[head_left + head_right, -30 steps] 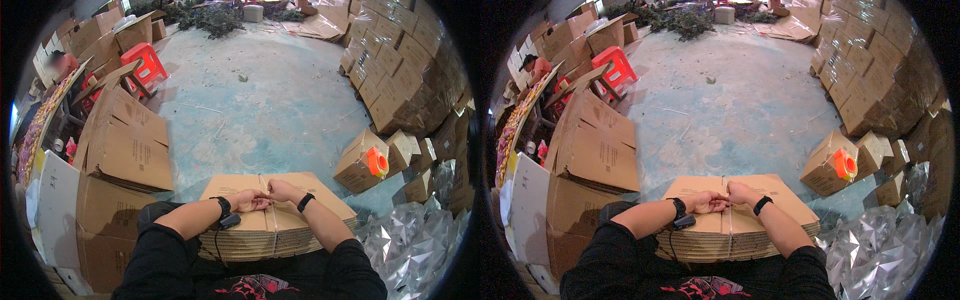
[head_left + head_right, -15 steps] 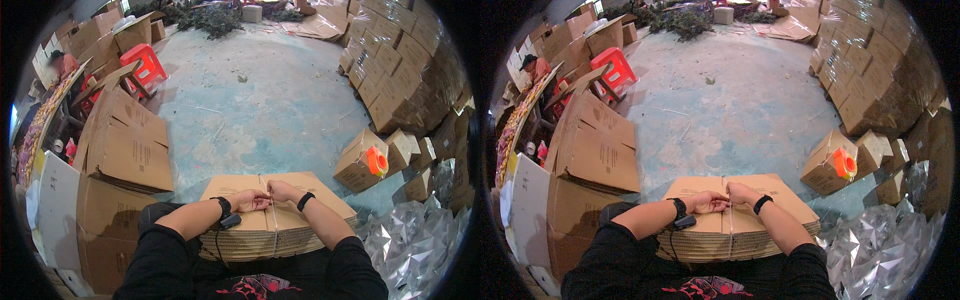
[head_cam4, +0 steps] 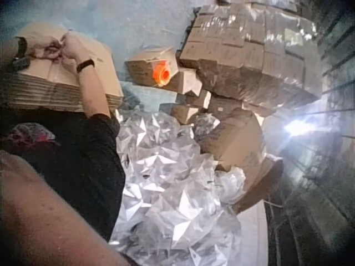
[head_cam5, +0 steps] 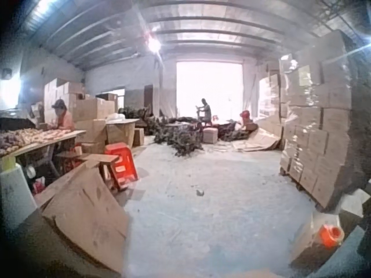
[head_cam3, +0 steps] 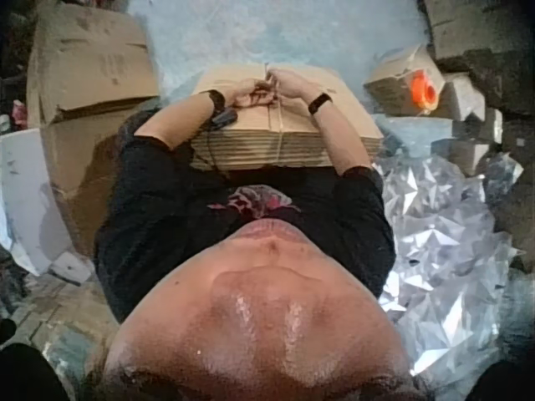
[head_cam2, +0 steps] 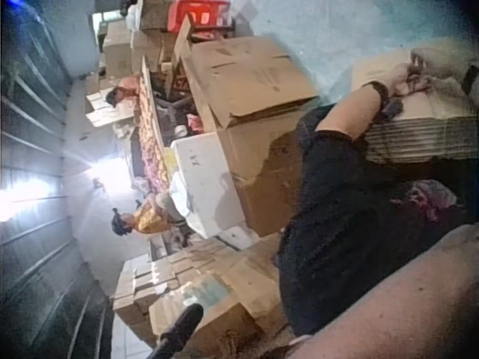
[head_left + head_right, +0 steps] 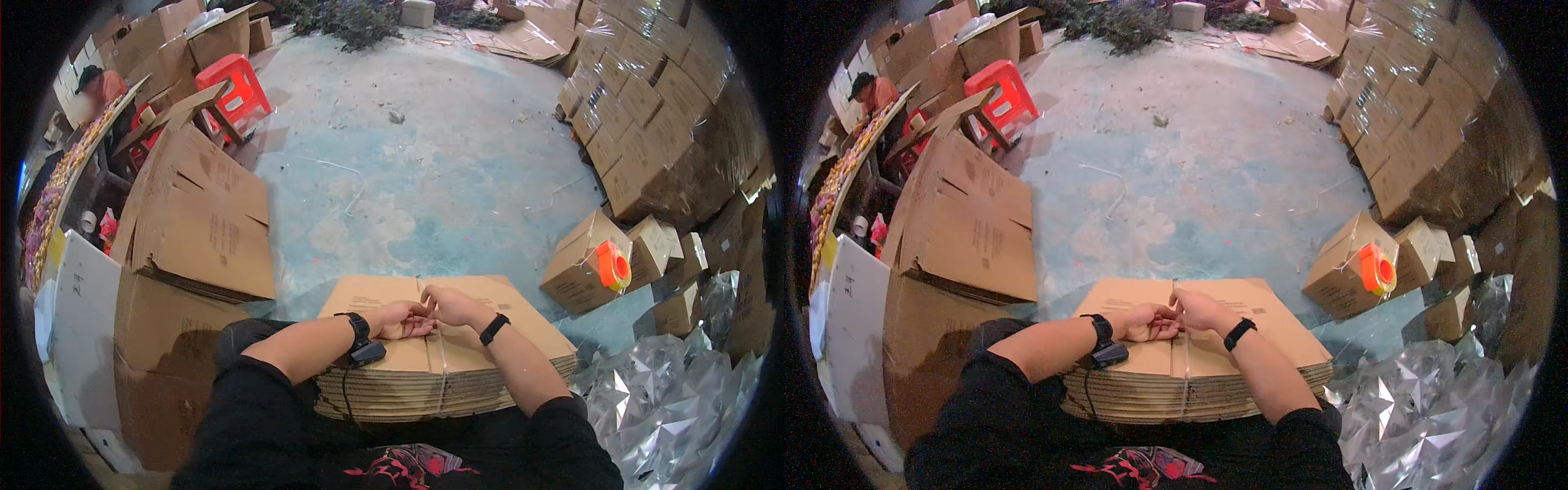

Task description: Untying, re-bundling, and unfolding cardboard boxes in a warehouse setting.

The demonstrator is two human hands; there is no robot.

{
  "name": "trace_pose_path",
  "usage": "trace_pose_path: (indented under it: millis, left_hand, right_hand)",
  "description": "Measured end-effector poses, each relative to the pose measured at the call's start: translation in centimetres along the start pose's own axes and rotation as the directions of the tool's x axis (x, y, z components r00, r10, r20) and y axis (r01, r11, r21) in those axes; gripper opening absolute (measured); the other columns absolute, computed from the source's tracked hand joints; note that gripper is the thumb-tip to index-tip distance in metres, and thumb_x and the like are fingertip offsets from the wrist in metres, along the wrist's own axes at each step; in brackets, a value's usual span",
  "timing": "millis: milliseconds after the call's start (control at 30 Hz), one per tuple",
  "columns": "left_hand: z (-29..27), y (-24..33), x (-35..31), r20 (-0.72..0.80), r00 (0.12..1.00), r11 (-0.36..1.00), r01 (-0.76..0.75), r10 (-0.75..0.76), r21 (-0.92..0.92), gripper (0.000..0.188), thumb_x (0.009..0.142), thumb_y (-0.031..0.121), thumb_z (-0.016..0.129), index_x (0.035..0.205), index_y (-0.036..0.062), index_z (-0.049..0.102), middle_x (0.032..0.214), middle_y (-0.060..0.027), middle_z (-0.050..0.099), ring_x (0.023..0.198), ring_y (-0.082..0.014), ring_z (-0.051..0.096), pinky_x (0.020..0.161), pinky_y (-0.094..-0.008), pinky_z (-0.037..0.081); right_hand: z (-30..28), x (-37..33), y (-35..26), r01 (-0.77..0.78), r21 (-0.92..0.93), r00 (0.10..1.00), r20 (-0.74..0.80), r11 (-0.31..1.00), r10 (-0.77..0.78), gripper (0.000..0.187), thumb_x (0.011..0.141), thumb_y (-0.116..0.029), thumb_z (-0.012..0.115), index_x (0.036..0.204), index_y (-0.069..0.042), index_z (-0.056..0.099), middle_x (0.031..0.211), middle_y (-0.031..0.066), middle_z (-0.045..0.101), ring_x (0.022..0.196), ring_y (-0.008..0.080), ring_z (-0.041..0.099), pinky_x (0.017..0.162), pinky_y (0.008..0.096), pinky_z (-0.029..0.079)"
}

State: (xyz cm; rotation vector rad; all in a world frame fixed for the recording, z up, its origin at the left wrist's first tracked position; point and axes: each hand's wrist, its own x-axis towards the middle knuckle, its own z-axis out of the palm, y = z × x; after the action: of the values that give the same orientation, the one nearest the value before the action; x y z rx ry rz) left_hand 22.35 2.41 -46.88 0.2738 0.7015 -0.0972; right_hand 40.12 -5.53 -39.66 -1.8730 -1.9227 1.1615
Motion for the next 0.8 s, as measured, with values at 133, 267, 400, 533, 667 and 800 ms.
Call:
trace_pose_path:
  millis: [133,267,400,533,667,800]
  left_hand:
    - [-0.2,-0.1,0.2,-0.022,1.0,0.999,0.02,-0.019,0.048,0.032,0.105,0.014,0.045,0.125,-0.0104,0.05,0.122,-0.0259,0.062,0.088,-0.0195,0.066,0.088,-0.0359,0.061]
    - [-0.5,-0.1,0.4,0.069,0.997,0.999,0.039,-0.04,0.009,0.033,0.105,0.014,0.044,0.125,-0.0112,0.049,0.123,-0.0263,0.061,0.086,-0.0181,0.065,0.089,-0.0367,0.061]
    - [0.0,-0.1,0.3,0.04,0.999,0.999,0.024,-0.025,0.036,0.034,0.105,0.014,0.043,0.125,-0.0131,0.048,0.122,-0.0267,0.061,0.088,-0.0186,0.066,0.088,-0.0362,0.061]
    - [0.3,-0.1,0.0,-0.019,1.0,0.999,0.01,-0.009,0.041,0.034,0.105,0.014,0.043,0.124,-0.0144,0.048,0.121,-0.027,0.061,0.091,-0.02,0.066,0.088,-0.0362,0.061]
    - [-0.3,-0.1,0.4,0.016,1.0,0.999,0.01,-0.01,0.036,0.034,0.104,0.013,0.045,0.124,-0.0147,0.049,0.12,-0.0269,0.061,0.092,-0.0219,0.067,0.088,-0.0364,0.061]
    - [-0.1,-0.2,0.4,-0.003,1.0,1.0,0.011,-0.011,0.019,0.035,0.104,0.014,0.046,0.125,-0.0147,0.049,0.121,-0.0263,0.061,0.093,-0.0222,0.067,0.088,-0.0358,0.061]
  right_hand:
    - [-0.5,0.3,2.3,-0.054,-0.183,0.998,-0.04,0.982,0.047,0.033,0.082,-0.019,0.071,0.112,-0.004,0.069,0.101,0.0166,0.073,0.091,0.0306,0.069,0.079,0.0402,0.055]
    - [-0.1,0.6,3.5,0.004,-0.287,0.995,0.097,0.958,0.025,0.026,0.079,-0.024,0.071,0.097,-0.006,0.077,0.09,0.0172,0.074,0.082,0.0329,0.071,0.076,0.0425,0.056]
    - [0.6,0.7,4.4,0.015,-0.265,1.0,-0.018,0.964,-0.021,0.024,0.079,-0.022,0.072,0.095,-0.004,0.077,0.085,0.0177,0.074,0.076,0.0321,0.07,0.073,0.041,0.056]
    - [-0.4,0.5,2.3,-0.025,-0.183,0.996,0.077,0.983,0.04,0.026,0.079,-0.022,0.072,0.096,-0.003,0.077,0.085,0.0173,0.074,0.077,0.0323,0.07,0.073,0.0403,0.056]
    - [-1.0,0.3,1.5,-0.099,-0.156,0.986,0.12,0.983,0.118,0.028,0.079,-0.027,0.074,0.096,-0.006,0.078,0.089,0.0169,0.074,0.079,0.0309,0.071,0.075,0.0396,0.056]
    - [-0.9,0.3,1.8,-0.109,-0.18,0.986,0.106,0.978,0.13,0.027,0.079,-0.027,0.074,0.096,-0.006,0.078,0.089,0.0165,0.074,0.079,0.031,0.071,0.076,0.0395,0.056]
